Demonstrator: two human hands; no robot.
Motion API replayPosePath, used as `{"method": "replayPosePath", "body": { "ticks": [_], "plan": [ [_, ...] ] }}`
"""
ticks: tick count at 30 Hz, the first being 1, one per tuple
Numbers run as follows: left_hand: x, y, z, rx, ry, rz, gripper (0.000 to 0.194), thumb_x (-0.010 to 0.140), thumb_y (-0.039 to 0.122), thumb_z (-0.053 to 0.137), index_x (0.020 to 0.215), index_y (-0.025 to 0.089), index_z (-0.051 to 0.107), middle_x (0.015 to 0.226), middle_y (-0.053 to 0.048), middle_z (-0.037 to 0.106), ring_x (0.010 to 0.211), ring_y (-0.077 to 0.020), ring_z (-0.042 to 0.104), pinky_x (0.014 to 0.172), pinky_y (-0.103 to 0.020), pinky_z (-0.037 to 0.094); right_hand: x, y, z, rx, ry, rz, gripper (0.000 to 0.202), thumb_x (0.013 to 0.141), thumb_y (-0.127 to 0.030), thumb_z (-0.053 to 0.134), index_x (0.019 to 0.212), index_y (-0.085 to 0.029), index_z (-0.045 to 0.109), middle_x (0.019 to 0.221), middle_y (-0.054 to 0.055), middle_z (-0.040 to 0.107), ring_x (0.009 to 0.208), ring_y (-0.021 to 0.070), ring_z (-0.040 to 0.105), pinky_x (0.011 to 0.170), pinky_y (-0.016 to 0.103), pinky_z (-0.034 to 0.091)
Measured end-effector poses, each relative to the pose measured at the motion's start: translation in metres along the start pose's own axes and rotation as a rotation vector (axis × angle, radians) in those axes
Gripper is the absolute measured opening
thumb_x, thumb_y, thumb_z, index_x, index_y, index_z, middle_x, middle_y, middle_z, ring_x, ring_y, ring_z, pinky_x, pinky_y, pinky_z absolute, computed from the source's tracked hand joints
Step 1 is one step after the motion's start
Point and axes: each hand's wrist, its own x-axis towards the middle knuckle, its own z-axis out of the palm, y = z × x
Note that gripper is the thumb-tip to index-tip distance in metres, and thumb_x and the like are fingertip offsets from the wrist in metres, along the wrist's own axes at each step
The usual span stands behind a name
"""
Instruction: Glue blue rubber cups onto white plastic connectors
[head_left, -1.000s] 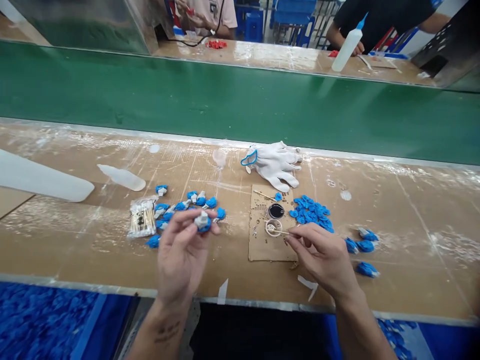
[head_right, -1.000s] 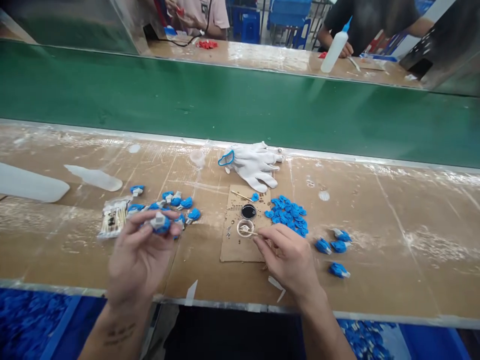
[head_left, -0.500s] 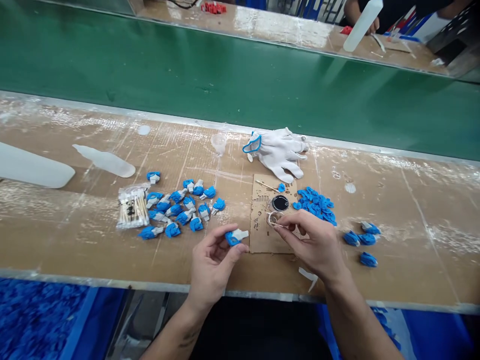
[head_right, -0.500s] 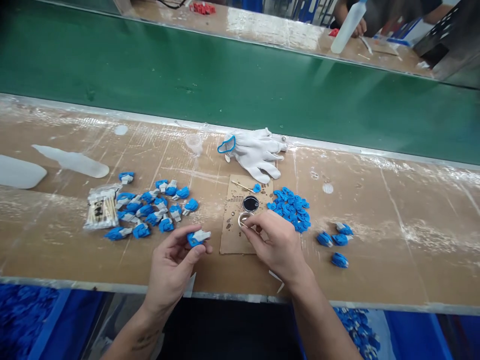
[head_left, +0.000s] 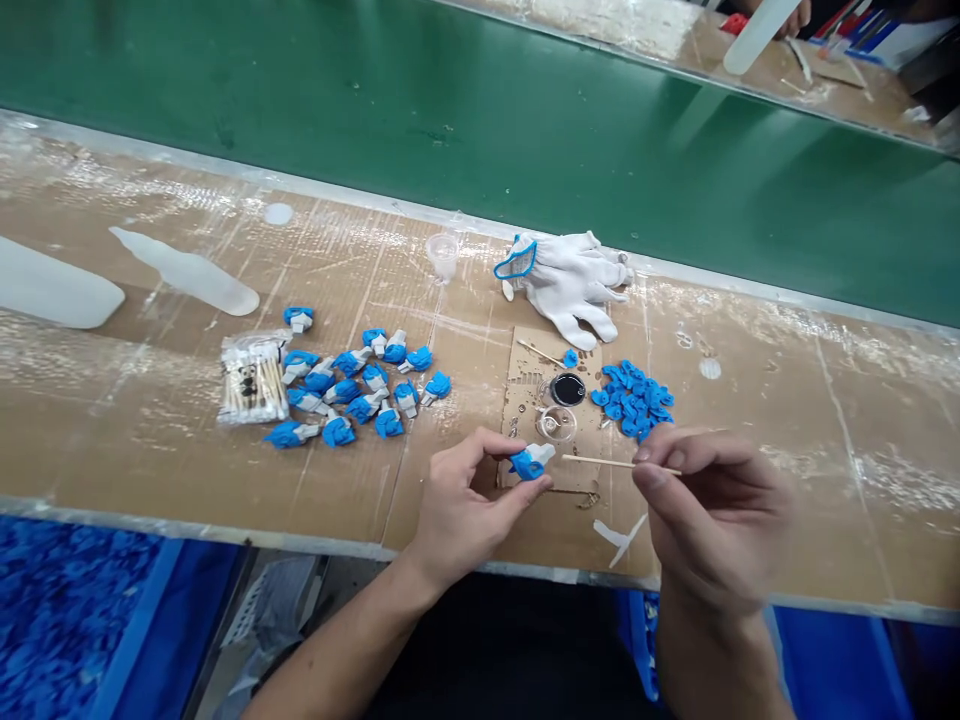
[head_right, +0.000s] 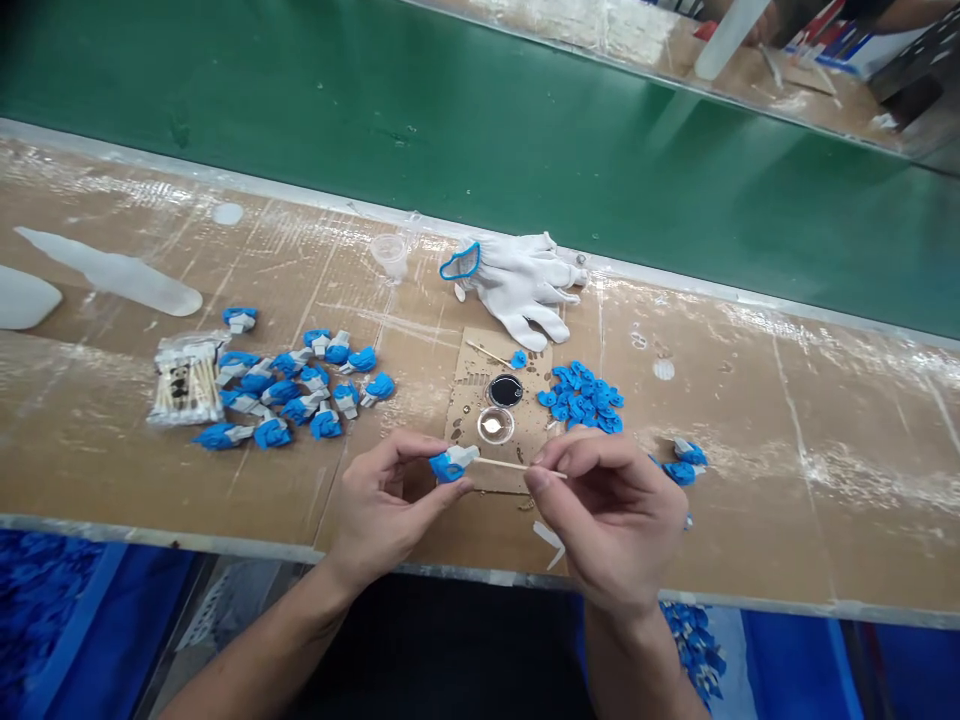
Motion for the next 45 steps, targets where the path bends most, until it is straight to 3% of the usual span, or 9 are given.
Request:
{"method": "replayPosePath", "body": {
  "ticks": [19, 25, 28, 32, 36, 40, 42, 45],
  "plan": [
    [-0.001, 0.006, -0.001, 0.033, 0.040, 0.048, 0.027, 0.072, 0.029, 0.093, 0.087, 0.019, 0.073, 0.076, -0.001, 0.079, 0.067, -0.0179, 0.076, 0.066, -0.027, 0.061, -0.007, -0.002, 0.013, -0.032, -0.167, -0.043, 0.023, 0.080, -0.004, 0.077, 0.079, -0.023, 0.063, 0.068, -0.001, 0.066, 0.062, 0.0146, 0.063, 0.054, 0.029, 0.049],
    [-0.001, 0.006, 0.000, 0.006, 0.047, 0.052, 0.026, 0.072, 0.028, 0.093, 0.085, 0.019, 0.073, 0.075, 0.000, 0.079, 0.067, -0.0158, 0.075, 0.066, -0.025, 0.059, -0.007, -0.005, 0.016, -0.049, -0.177, -0.083, 0.023, 0.080, -0.003, 0.076, 0.078, -0.023, 0.064, 0.067, -0.002, 0.066, 0.062, 0.0143, 0.063, 0.055, 0.029, 0.049],
    [-0.002, 0.005, -0.001, -0.035, 0.050, 0.023, 0.026, 0.072, 0.028, 0.093, 0.088, 0.020, 0.075, 0.075, 0.000, 0.078, 0.068, -0.0159, 0.074, 0.068, -0.026, 0.059, -0.003, -0.004, 0.006, -0.034, -0.135, -0.080, 0.023, 0.080, -0.004, 0.076, 0.078, -0.023, 0.064, 0.068, -0.002, 0.066, 0.062, 0.0145, 0.063, 0.056, 0.029, 0.051],
    [-0.002, -0.002, -0.010, -0.204, 0.032, -0.069, 0.029, 0.072, 0.031, 0.093, 0.095, 0.021, 0.078, 0.078, -0.001, 0.078, 0.069, -0.0152, 0.072, 0.068, -0.025, 0.059, 0.008, 0.012, -0.015, -0.123, -0.062, -0.082, 0.015, 0.084, -0.013, 0.077, 0.081, -0.024, 0.067, 0.073, 0.000, 0.069, 0.069, 0.0175, 0.067, 0.063, 0.033, 0.055],
    [-0.001, -0.012, -0.016, -0.479, 0.018, -0.164, 0.034, 0.073, 0.042, 0.092, 0.098, 0.022, 0.079, 0.079, -0.001, 0.077, 0.069, -0.0129, 0.071, 0.067, -0.021, 0.059, 0.012, 0.031, -0.014, -0.345, -0.223, -0.141, 0.010, 0.086, -0.017, 0.077, 0.084, -0.024, 0.070, 0.088, 0.003, 0.071, 0.083, 0.0189, 0.067, 0.068, 0.033, 0.053],
    [0.000, -0.013, -0.019, -0.712, 0.004, -0.215, 0.029, 0.072, 0.038, 0.094, 0.089, 0.022, 0.076, 0.105, -0.005, 0.080, 0.088, -0.0155, 0.076, 0.081, -0.023, 0.061, 0.011, 0.039, -0.016, -0.474, -0.376, -0.168, 0.011, 0.087, -0.021, 0.078, 0.096, -0.026, 0.072, 0.105, 0.005, 0.068, 0.098, 0.0211, 0.065, 0.081, 0.037, 0.055],
    [-0.001, -0.011, -0.021, -0.809, -0.026, -0.266, 0.027, 0.073, 0.034, 0.094, 0.090, 0.023, 0.076, 0.102, -0.004, 0.081, 0.087, -0.0160, 0.077, 0.078, -0.023, 0.061, 0.013, 0.040, -0.031, -0.464, -0.343, -0.146, 0.018, 0.089, -0.026, 0.077, 0.106, -0.027, 0.070, 0.109, 0.005, 0.066, 0.090, 0.0192, 0.063, 0.074, 0.034, 0.053],
    [-0.001, -0.009, -0.024, -0.897, -0.033, -0.317, 0.031, 0.071, 0.040, 0.094, 0.092, 0.023, 0.078, 0.082, -0.002, 0.079, 0.074, -0.0129, 0.073, 0.072, -0.021, 0.059, 0.022, 0.042, -0.059, -0.574, -0.173, -0.139, 0.013, 0.094, -0.026, 0.069, 0.107, -0.027, 0.070, 0.104, 0.004, 0.063, 0.075, 0.0155, 0.056, 0.066, 0.032, 0.049]
  ]
}}
